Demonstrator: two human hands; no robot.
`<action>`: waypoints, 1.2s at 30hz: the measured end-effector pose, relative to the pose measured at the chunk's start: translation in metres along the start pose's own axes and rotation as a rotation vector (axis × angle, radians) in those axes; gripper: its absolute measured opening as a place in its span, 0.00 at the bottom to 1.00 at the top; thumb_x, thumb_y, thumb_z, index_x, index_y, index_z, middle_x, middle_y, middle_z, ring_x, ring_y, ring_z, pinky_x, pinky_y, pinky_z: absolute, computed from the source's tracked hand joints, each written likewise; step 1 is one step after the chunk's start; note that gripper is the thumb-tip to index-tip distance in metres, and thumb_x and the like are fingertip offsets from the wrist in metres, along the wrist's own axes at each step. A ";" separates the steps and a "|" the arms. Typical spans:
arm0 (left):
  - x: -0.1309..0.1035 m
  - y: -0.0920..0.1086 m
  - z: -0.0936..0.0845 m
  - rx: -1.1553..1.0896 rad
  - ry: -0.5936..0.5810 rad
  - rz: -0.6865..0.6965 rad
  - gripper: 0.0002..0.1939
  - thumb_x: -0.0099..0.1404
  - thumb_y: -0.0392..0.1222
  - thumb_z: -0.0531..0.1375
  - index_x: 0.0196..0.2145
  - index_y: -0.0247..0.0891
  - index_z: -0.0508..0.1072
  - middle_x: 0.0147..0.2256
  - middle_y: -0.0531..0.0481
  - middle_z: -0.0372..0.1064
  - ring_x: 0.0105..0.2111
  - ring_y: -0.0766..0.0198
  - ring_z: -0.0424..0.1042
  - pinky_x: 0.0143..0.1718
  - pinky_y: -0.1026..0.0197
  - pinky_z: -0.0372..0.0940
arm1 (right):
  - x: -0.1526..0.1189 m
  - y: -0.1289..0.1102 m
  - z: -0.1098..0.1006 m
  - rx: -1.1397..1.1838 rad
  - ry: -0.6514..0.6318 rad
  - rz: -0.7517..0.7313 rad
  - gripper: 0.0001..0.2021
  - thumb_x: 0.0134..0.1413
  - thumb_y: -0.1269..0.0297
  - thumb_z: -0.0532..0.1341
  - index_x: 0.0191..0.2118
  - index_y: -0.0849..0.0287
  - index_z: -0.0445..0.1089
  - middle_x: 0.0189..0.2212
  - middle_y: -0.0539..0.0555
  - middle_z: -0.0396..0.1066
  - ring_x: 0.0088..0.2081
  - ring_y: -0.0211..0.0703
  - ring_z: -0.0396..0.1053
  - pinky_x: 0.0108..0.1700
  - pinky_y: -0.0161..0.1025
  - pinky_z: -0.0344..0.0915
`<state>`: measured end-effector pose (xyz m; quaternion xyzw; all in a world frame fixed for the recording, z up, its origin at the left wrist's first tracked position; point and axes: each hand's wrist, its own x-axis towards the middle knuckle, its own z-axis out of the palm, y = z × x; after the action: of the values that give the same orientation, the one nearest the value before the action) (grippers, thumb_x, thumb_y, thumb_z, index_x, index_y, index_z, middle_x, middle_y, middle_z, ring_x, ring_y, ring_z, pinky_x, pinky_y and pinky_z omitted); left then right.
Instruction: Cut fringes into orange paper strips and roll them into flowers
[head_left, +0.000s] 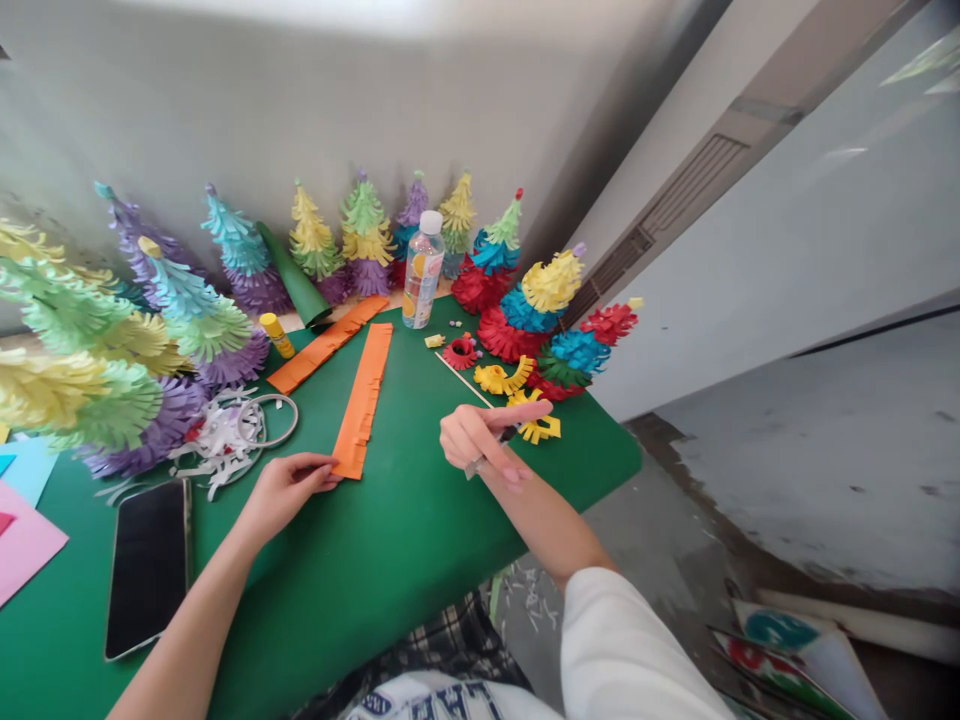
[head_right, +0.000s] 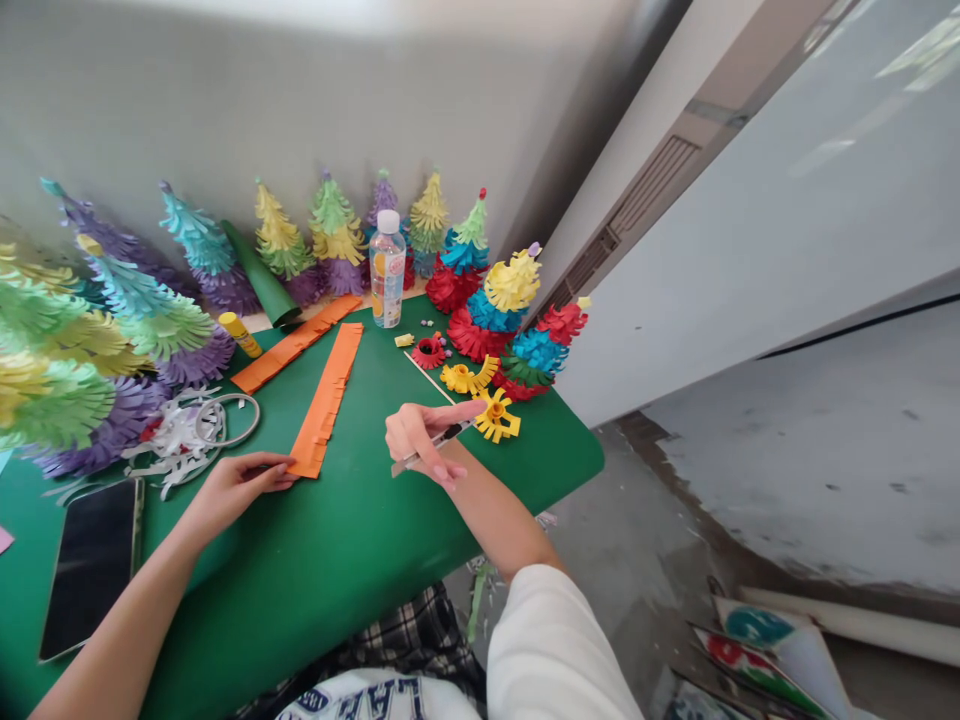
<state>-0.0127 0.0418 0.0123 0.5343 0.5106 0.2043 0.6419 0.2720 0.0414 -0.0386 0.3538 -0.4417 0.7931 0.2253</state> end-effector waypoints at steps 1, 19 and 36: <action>0.000 0.000 0.000 0.000 0.000 0.000 0.30 0.40 0.59 0.70 0.34 0.31 0.77 0.33 0.43 0.78 0.34 0.52 0.78 0.43 0.51 0.74 | -0.004 0.000 0.000 0.005 0.030 0.040 0.42 0.53 0.31 0.42 0.22 0.68 0.73 0.10 0.56 0.67 0.14 0.36 0.70 0.19 0.30 0.68; -0.004 0.005 0.003 0.020 0.006 0.029 0.27 0.41 0.58 0.69 0.33 0.34 0.77 0.31 0.45 0.78 0.34 0.53 0.78 0.42 0.53 0.74 | 0.036 -0.013 0.019 -0.035 0.003 0.090 0.37 0.48 0.32 0.54 0.27 0.69 0.77 0.16 0.62 0.74 0.15 0.36 0.71 0.20 0.25 0.67; -0.003 -0.006 0.004 0.020 -0.023 0.066 0.21 0.47 0.53 0.67 0.34 0.33 0.77 0.32 0.44 0.78 0.34 0.53 0.78 0.42 0.53 0.74 | 0.047 -0.007 0.027 -0.194 0.751 -0.313 0.13 0.59 0.67 0.54 0.35 0.68 0.74 0.20 0.59 0.77 0.08 0.29 0.60 0.11 0.23 0.57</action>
<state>-0.0119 0.0349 0.0075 0.5594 0.4875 0.2141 0.6353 0.2555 0.0243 0.0107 0.0801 -0.3425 0.7779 0.5208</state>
